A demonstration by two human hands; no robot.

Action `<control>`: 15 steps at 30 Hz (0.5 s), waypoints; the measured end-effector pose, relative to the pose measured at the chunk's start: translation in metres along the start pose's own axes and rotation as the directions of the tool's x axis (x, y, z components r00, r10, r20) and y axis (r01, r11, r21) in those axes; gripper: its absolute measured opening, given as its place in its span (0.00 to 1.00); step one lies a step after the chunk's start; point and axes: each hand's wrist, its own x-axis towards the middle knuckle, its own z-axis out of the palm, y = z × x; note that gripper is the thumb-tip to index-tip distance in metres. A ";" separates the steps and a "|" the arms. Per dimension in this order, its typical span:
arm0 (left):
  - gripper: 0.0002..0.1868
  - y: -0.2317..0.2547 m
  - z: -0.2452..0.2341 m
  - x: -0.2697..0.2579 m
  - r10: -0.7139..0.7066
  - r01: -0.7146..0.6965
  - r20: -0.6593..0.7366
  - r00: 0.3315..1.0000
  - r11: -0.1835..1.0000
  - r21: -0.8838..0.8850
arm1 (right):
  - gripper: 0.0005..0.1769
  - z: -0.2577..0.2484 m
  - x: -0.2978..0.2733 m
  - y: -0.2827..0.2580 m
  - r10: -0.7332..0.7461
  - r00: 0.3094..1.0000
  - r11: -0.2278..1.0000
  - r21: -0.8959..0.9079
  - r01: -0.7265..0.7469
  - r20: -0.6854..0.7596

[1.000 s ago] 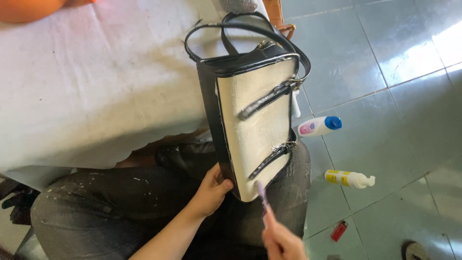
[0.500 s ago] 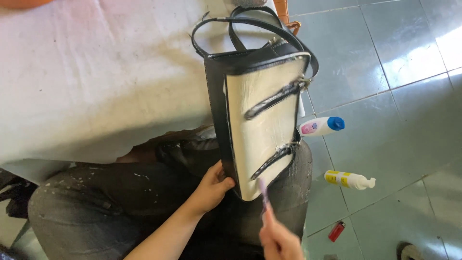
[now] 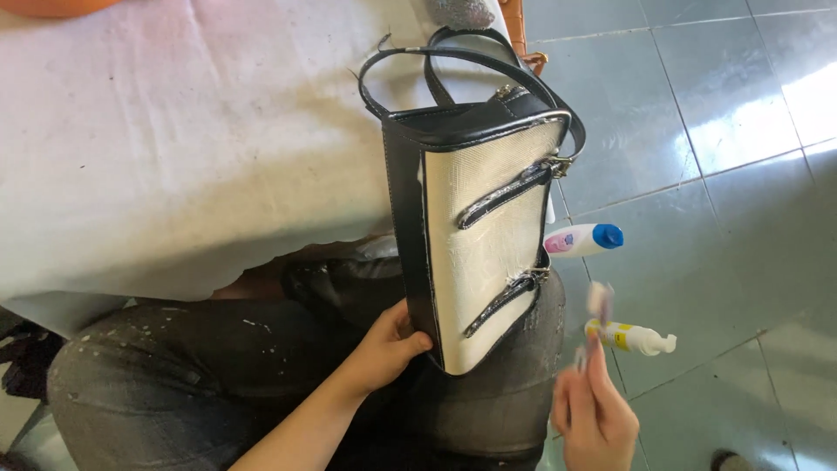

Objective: Cleaning a leather bag by scrubbing it with a toothbrush and cleaning solution and then wiping it clean with a cloth.

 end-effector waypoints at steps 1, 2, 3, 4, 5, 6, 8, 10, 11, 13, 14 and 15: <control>0.42 0.002 0.001 0.000 0.016 -0.015 0.016 1.000 1.000 -0.009 | 0.32 0.001 0.007 -0.009 0.034 0.999 0.999 -0.030 -0.033 0.031; 0.42 0.002 0.001 0.000 0.015 -0.015 0.018 1.000 1.000 -0.010 | 0.32 0.010 0.012 -0.014 0.034 0.999 0.999 -0.031 -0.033 0.029; 0.42 0.003 0.001 0.000 -0.003 0.003 -0.004 1.000 1.000 0.021 | 0.09 0.019 0.017 -0.020 -0.171 0.976 0.972 -0.141 0.190 0.131; 0.42 0.004 0.000 0.000 -0.019 0.020 -0.027 0.999 0.998 0.054 | 0.15 0.028 0.023 -0.025 -0.354 0.900 0.884 -0.222 0.410 0.253; 0.42 0.003 -0.001 -0.001 -0.017 0.018 -0.025 1.000 0.998 0.055 | 0.15 0.036 0.009 -0.025 -0.356 0.900 0.884 -0.222 0.412 0.252; 0.41 0.001 -0.003 -0.001 -0.026 0.027 -0.027 0.999 0.999 0.037 | 0.04 0.045 -0.004 -0.024 -0.322 0.916 0.885 -0.266 0.381 0.240; 0.41 -0.009 -0.010 -0.002 -0.032 0.032 -0.034 0.999 0.999 0.018 | 0.24 0.050 -0.014 -0.023 -0.289 0.929 0.884 -0.309 0.352 0.233; 0.34 -0.024 -0.020 -0.004 -0.019 0.019 -0.014 1.000 1.000 -0.004 | 0.25 0.042 -0.009 -0.024 -0.252 0.835 0.824 -0.344 0.450 0.489; 0.34 -0.016 -0.014 -0.005 -0.020 0.020 -0.016 1.000 1.000 -0.004 | 0.25 0.041 -0.007 -0.028 -0.251 0.835 0.825 -0.343 0.449 0.490; 0.38 -0.001 -0.003 -0.002 -0.038 0.038 -0.023 0.999 0.999 -0.013 | 0.26 0.037 0.001 -0.037 -0.233 0.909 0.847 -0.387 0.364 0.347; 0.38 0.000 -0.004 -0.001 -0.036 0.036 -0.023 0.999 0.999 -0.014 | 0.26 0.034 0.000 -0.027 -0.234 0.908 0.846 -0.387 0.367 0.348; 0.40 0.001 -0.005 -0.001 -0.041 0.042 -0.024 0.999 0.999 0.019 | 0.27 0.031 -0.001 -0.018 -0.228 0.925 0.878 -0.348 0.330 0.303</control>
